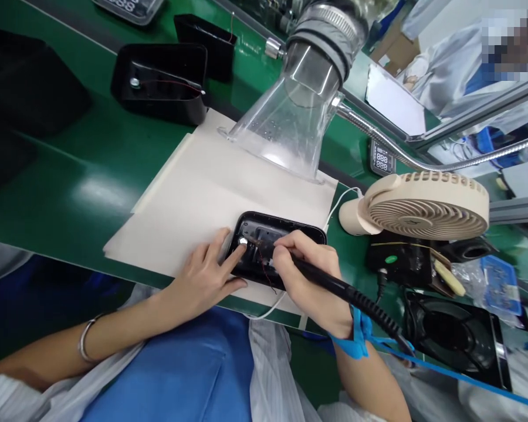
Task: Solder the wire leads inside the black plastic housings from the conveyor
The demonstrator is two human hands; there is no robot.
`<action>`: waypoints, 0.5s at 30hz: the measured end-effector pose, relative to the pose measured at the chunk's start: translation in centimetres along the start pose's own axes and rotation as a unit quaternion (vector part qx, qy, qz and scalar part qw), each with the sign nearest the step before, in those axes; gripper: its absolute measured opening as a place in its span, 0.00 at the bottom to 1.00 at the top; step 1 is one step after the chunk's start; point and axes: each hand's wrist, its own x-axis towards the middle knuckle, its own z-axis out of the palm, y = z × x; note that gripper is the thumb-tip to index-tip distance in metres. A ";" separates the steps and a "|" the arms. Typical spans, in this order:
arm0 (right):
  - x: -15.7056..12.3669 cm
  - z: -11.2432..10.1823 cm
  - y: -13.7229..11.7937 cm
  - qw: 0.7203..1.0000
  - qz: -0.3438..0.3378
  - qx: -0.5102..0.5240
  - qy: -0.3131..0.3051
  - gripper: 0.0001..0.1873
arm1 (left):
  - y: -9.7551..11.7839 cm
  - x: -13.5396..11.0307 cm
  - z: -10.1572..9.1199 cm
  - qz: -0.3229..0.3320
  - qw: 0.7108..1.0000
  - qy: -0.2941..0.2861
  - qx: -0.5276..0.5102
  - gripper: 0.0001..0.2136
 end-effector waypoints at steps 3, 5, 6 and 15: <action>0.2 0.1 0.1 1.000 0.003 -0.005 -0.006 0.08 | -0.1 0.2 0.1 -0.002 1.000 -0.006 -0.003 0.27; 0.2 0.0 0.0 1.000 0.003 -0.014 -0.010 0.08 | -0.2 0.3 0.1 -0.001 1.000 -0.008 -0.002 0.27; 0.3 0.0 0.0 1.000 0.002 -0.019 -0.011 0.08 | -0.2 0.3 0.1 -0.002 1.000 -0.008 0.000 0.27; 0.7 -0.5 0.0 0.997 -0.014 -0.068 -0.024 0.08 | -0.3 0.5 0.2 0.003 0.999 0.020 0.039 0.26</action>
